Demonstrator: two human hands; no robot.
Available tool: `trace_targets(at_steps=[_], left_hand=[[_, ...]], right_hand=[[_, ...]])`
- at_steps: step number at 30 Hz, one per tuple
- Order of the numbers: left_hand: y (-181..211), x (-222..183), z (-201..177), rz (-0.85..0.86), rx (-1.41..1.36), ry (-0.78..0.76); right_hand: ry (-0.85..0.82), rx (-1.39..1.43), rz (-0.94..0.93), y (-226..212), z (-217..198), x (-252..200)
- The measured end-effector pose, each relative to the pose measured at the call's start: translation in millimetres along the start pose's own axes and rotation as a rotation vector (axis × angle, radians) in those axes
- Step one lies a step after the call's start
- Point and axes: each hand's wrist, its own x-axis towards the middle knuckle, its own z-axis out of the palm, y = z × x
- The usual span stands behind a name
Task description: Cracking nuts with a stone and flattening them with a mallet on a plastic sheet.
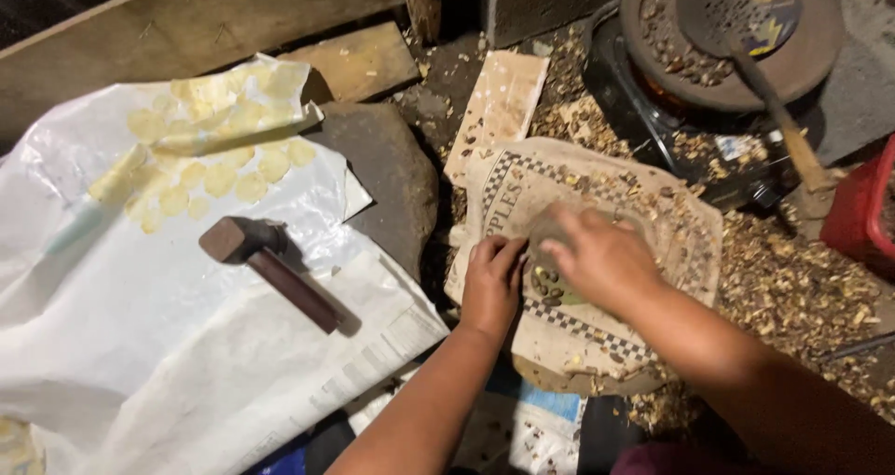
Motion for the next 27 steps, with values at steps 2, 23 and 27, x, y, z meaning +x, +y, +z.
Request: trace_targets(at_steps=[2, 23, 27], left_hand=[[-4.3, -1.0, 3.8, 0.012, -0.003, 0.009], [4.6, 11.2, 19.3, -0.057, 0.046, 0.007], [3.0, 4.9, -1.3, -0.179, -0.016, 0.020]], right_hand=[[-0.072, 0.075, 0.098, 4.5, 11.1, 3.9], [0.067, 0.037, 0.025, 28.2, 30.4, 0.8], [0.126, -0.129, -0.273, 17.6, 63.0, 16.3]])
